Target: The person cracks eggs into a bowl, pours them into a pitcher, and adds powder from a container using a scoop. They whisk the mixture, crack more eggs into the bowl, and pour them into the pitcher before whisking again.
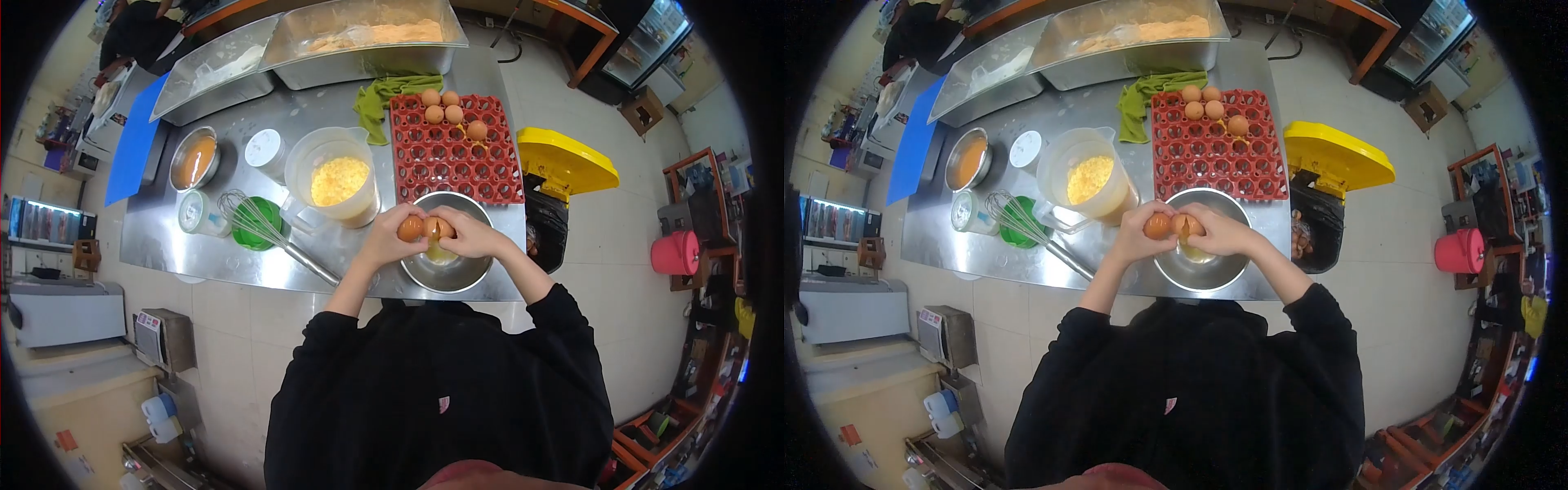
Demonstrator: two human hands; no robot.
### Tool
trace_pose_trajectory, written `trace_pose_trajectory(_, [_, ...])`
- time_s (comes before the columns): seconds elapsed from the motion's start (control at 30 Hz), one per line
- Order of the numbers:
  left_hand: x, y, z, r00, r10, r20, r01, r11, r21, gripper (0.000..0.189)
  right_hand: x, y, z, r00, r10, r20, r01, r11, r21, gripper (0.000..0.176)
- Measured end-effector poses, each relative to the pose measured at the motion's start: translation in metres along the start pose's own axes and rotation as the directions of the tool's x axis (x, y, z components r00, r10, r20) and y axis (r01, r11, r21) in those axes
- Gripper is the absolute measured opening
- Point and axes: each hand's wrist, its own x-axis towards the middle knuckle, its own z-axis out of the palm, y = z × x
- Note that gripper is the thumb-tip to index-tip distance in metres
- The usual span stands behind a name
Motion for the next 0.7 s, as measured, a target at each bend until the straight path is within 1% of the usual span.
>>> trace_pose_trajectory(0.1, [0.000,-0.001,-0.003,1.000,-0.014,0.019,0.015,0.999,-0.043,0.034,-0.001,-0.012,-0.011,0.996,-0.010,0.087,0.027,0.978,-0.205,0.050])
trace_pose_trajectory(0.13, [0.000,0.001,-0.004,0.999,-0.042,0.030,0.043,0.998,-0.051,0.034,0.000,-0.014,-0.012,0.994,-0.021,0.109,0.052,0.955,-0.291,0.050])
trace_pose_trajectory(0.2, [0.002,0.007,-0.009,0.995,-0.091,0.050,0.094,0.993,-0.066,0.033,0.001,-0.016,-0.016,0.987,-0.040,0.156,0.108,0.882,-0.458,0.051])
trace_pose_trajectory(0.3, [0.002,0.007,-0.013,0.984,-0.160,0.076,0.168,0.978,-0.124,0.032,0.001,-0.020,-0.016,0.984,-0.122,0.127,0.175,0.727,-0.664,0.050])
trace_pose_trajectory(0.4, [-0.001,0.003,-0.014,0.976,-0.209,0.064,0.218,0.953,-0.212,0.036,-0.002,-0.028,-0.020,0.986,-0.164,-0.019,0.118,0.784,-0.610,0.047])
trace_pose_trajectory(0.43, [-0.002,0.000,-0.014,0.976,-0.214,0.037,0.216,0.949,-0.231,0.036,-0.003,-0.022,-0.016,0.987,-0.122,-0.103,0.066,0.900,-0.431,0.045])
trace_pose_trajectory(0.47, [-0.002,-0.003,-0.013,0.976,-0.217,0.009,0.212,0.944,-0.251,0.036,-0.004,-0.010,-0.009,0.982,-0.064,-0.175,0.022,0.973,-0.231,0.043])
trace_pose_trajectory(0.5, [-0.003,-0.004,-0.011,0.975,-0.221,-0.017,0.208,0.939,-0.272,0.036,-0.007,-0.001,-0.004,0.972,0.010,-0.234,-0.014,1.000,-0.018,0.041])
trace_pose_trajectory(0.53, [-0.001,0.001,-0.010,0.975,-0.222,-0.020,0.213,0.954,-0.210,0.037,-0.008,0.000,0.002,0.970,0.159,-0.184,-0.111,0.963,0.247,0.040])
trace_pose_trajectory(0.57, [0.002,0.008,-0.010,0.975,-0.220,-0.020,0.215,0.966,-0.146,0.038,-0.005,-0.001,0.012,0.952,0.288,-0.100,-0.205,0.847,0.491,0.039])
trace_pose_trajectory(0.6, [0.006,0.014,-0.007,0.977,-0.213,-0.015,0.211,0.974,-0.086,0.039,-0.002,-0.004,0.020,0.921,0.390,0.005,-0.285,0.664,0.691,0.038])
trace_pose_trajectory(0.67, [0.007,0.017,0.000,0.974,-0.219,-0.061,0.216,0.975,-0.059,0.039,0.000,-0.013,0.031,0.899,0.437,-0.001,-0.223,0.462,0.858,0.037])
trace_pose_trajectory(0.7, [0.007,0.018,0.004,0.973,-0.219,-0.073,0.215,0.975,-0.055,0.040,-0.001,-0.011,0.031,0.913,0.407,-0.001,-0.172,0.388,0.905,0.036])
